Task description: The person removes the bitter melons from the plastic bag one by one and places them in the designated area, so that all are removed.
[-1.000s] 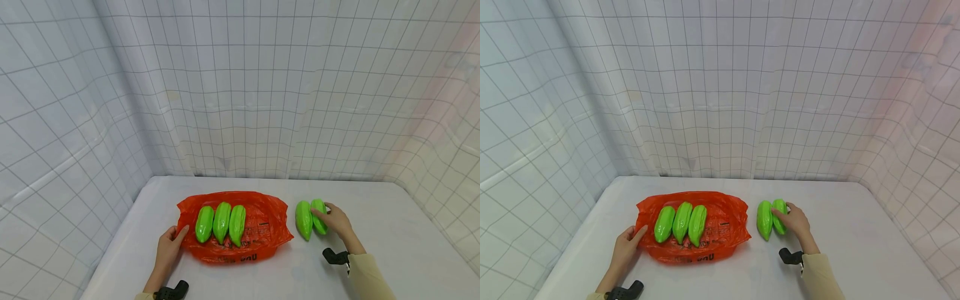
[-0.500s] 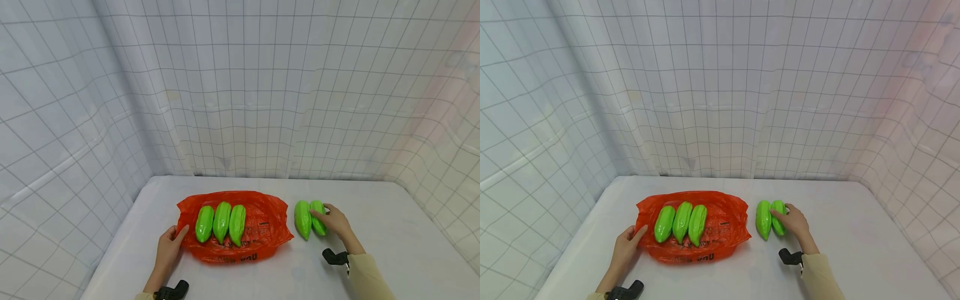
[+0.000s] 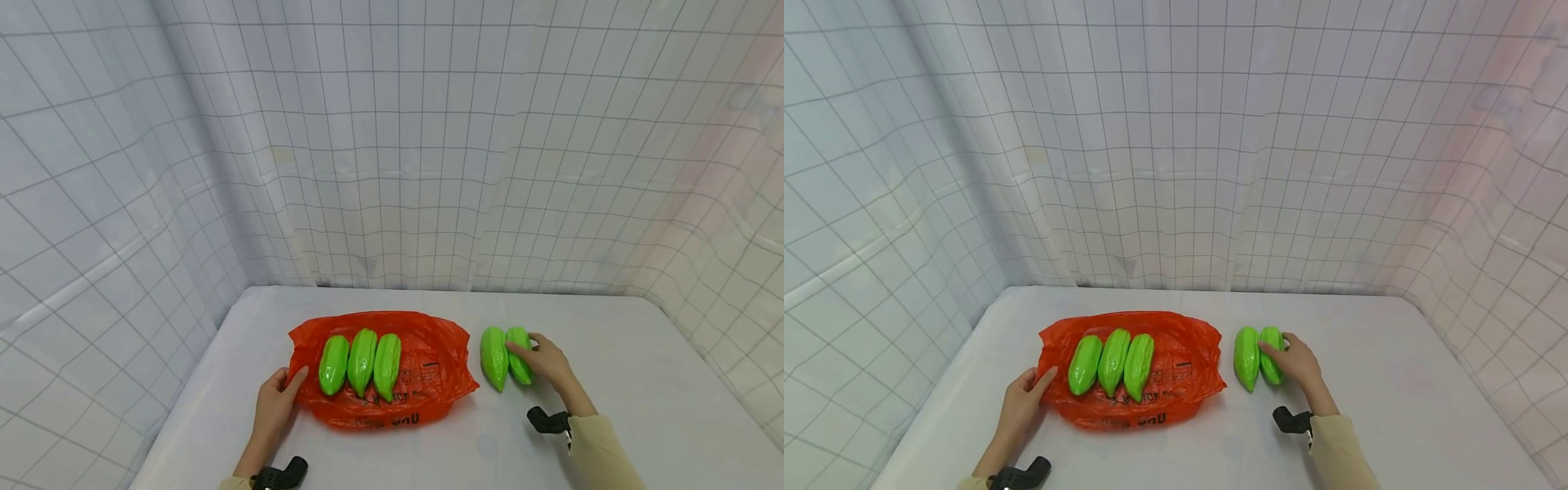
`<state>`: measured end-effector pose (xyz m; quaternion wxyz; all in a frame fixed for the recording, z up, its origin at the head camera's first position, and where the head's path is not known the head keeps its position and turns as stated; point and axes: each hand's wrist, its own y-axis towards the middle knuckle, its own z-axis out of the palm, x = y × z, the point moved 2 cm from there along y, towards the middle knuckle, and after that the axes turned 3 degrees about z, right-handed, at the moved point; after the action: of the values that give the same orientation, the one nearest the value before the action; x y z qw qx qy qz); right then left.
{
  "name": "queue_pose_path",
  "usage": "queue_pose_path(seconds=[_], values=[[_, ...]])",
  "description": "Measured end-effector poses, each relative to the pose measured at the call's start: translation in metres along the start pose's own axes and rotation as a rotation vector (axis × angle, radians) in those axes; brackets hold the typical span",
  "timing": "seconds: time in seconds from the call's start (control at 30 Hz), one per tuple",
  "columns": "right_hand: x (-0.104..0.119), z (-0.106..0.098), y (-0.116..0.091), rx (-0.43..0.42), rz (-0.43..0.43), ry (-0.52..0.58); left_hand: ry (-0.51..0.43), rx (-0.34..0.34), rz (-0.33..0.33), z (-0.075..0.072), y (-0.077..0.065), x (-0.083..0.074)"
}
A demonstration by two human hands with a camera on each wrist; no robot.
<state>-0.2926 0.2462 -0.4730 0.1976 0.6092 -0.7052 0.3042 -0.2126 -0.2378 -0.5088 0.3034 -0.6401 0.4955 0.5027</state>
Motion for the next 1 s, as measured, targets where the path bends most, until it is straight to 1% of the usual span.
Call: queue_pose_path(seconds=[0.3,0.5,1.0], values=[[0.0013,-0.0010,-0.0017,0.000,0.001,-0.014,-0.007,0.012,-0.014,0.0002,-0.0005,-0.0019],[0.0012,-0.0019,-0.0025,-0.004,0.009,-0.035,-0.002,0.004,-0.018,0.0003,0.0000,-0.0012],[0.0002,-0.0022,-0.0025,-0.001,0.021,-0.035,-0.002,0.007,-0.019,0.0004,0.0008,0.0002]])
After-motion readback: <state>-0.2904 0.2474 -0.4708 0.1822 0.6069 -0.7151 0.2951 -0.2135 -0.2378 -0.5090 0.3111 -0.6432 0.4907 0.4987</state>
